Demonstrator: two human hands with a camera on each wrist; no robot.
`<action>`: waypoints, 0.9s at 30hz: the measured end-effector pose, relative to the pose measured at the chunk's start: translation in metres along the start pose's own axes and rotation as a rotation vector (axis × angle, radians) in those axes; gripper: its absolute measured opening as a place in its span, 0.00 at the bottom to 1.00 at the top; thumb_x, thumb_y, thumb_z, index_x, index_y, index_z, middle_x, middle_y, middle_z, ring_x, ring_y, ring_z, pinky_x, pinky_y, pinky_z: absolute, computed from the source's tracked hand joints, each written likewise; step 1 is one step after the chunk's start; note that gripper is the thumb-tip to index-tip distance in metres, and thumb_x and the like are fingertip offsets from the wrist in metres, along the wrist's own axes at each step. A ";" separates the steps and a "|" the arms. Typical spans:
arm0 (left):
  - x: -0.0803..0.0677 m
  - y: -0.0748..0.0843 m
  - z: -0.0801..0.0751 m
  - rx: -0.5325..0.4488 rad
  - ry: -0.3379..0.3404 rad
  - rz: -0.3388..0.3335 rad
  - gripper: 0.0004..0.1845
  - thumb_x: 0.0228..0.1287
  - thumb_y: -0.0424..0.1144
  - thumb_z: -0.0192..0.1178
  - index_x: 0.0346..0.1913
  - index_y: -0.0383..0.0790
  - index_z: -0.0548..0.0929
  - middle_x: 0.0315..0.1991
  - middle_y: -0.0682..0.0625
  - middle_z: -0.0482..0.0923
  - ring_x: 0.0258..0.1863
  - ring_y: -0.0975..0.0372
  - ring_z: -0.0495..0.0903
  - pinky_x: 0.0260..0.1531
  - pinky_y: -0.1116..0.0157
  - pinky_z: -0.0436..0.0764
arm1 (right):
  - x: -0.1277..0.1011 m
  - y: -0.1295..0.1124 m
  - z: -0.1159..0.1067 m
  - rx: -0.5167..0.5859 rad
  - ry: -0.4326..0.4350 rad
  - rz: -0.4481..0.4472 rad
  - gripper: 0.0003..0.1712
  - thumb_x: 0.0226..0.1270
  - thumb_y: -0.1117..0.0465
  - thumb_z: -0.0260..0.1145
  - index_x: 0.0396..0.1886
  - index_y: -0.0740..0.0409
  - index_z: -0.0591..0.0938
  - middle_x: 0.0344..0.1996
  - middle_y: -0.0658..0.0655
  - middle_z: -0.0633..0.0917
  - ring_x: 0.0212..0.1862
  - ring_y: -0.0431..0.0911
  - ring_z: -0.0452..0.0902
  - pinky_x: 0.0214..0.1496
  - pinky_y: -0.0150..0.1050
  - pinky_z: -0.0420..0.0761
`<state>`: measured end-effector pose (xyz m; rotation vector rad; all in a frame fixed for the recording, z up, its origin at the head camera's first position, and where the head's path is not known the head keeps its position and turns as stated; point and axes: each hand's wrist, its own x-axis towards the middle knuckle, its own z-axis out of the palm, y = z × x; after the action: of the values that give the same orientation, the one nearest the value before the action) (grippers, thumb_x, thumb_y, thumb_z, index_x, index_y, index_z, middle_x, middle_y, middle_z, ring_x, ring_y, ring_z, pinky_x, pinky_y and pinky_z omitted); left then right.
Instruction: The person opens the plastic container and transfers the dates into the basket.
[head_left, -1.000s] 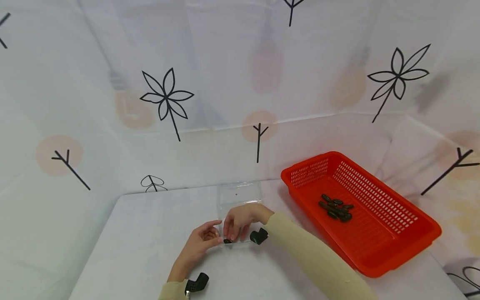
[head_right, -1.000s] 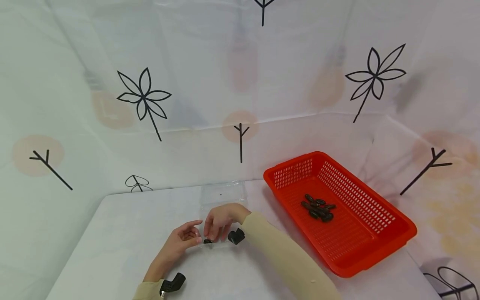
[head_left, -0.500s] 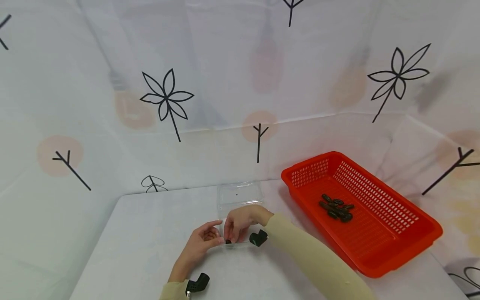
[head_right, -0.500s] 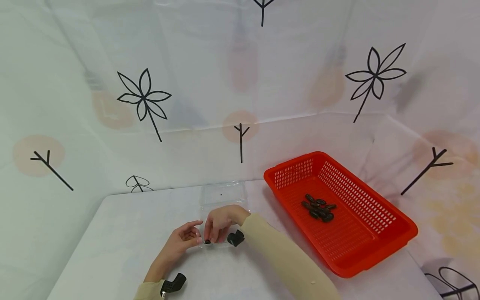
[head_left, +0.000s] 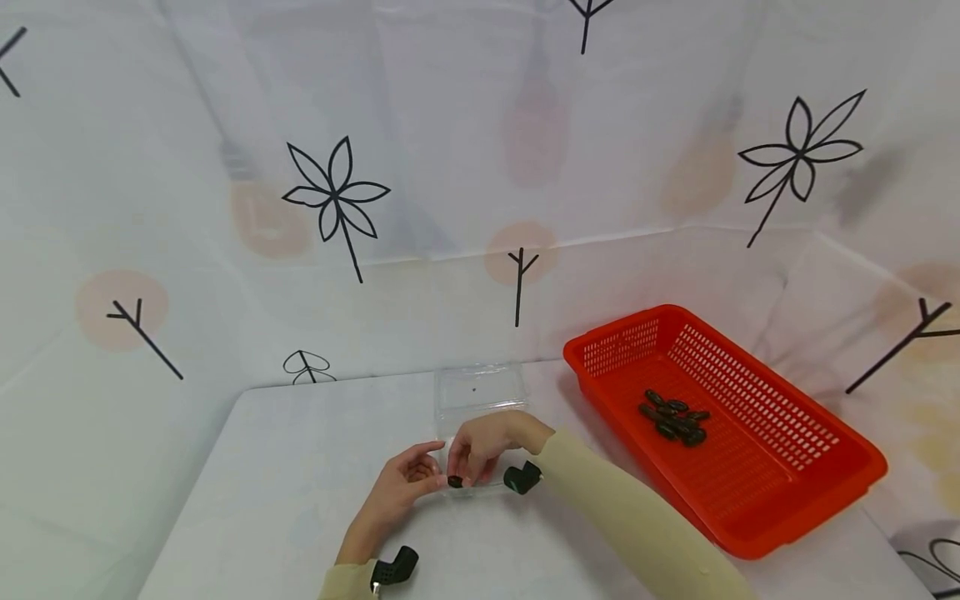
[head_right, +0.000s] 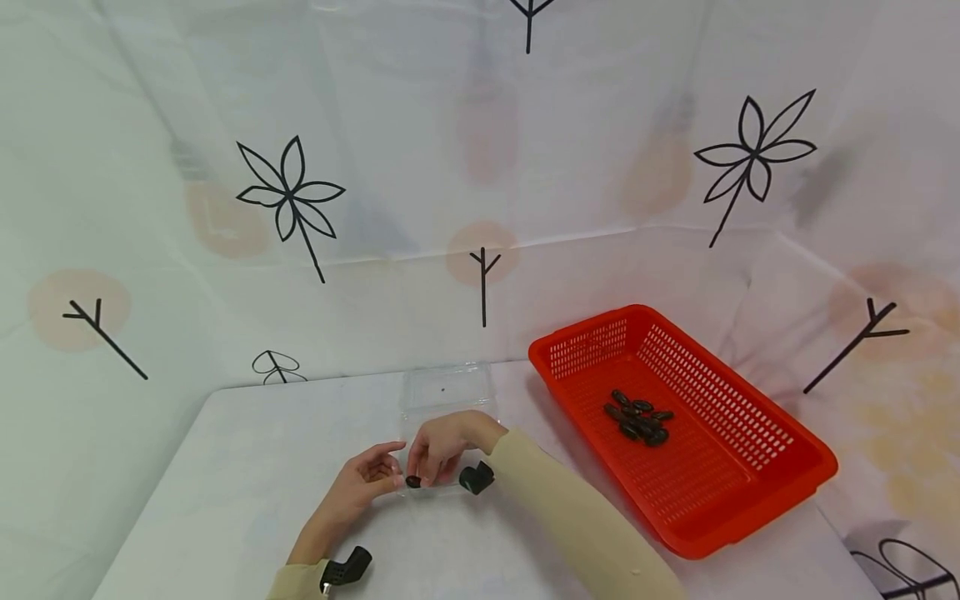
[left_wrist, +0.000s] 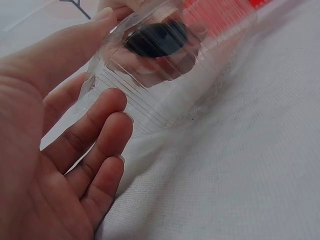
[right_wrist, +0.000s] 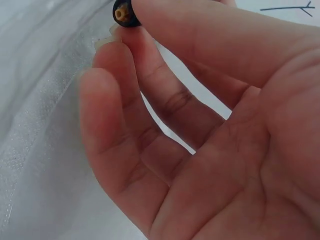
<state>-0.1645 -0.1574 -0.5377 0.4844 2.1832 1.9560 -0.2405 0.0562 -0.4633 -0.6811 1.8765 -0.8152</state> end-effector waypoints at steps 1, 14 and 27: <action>0.000 0.000 0.000 0.000 0.000 -0.003 0.29 0.58 0.29 0.71 0.63 0.30 0.76 0.38 0.46 0.78 0.34 0.64 0.78 0.36 0.71 0.78 | -0.001 0.000 0.000 0.002 0.004 -0.001 0.08 0.62 0.70 0.71 0.39 0.55 0.87 0.29 0.50 0.82 0.30 0.41 0.76 0.34 0.35 0.83; -0.001 0.003 0.001 0.006 0.007 -0.025 0.29 0.58 0.29 0.71 0.64 0.30 0.76 0.38 0.45 0.77 0.33 0.64 0.77 0.35 0.71 0.78 | -0.024 0.007 -0.004 0.067 0.119 -0.079 0.09 0.65 0.70 0.65 0.42 0.56 0.85 0.36 0.56 0.83 0.38 0.48 0.84 0.42 0.41 0.84; -0.001 0.006 0.001 -0.010 0.009 -0.032 0.30 0.57 0.26 0.71 0.64 0.28 0.75 0.39 0.43 0.76 0.34 0.64 0.77 0.36 0.72 0.78 | -0.081 0.014 -0.023 0.098 0.288 -0.120 0.08 0.70 0.68 0.64 0.46 0.59 0.83 0.38 0.57 0.86 0.45 0.57 0.83 0.46 0.41 0.83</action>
<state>-0.1624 -0.1564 -0.5324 0.4381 2.1714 1.9555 -0.2310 0.1304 -0.4225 -0.6466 2.0501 -1.1247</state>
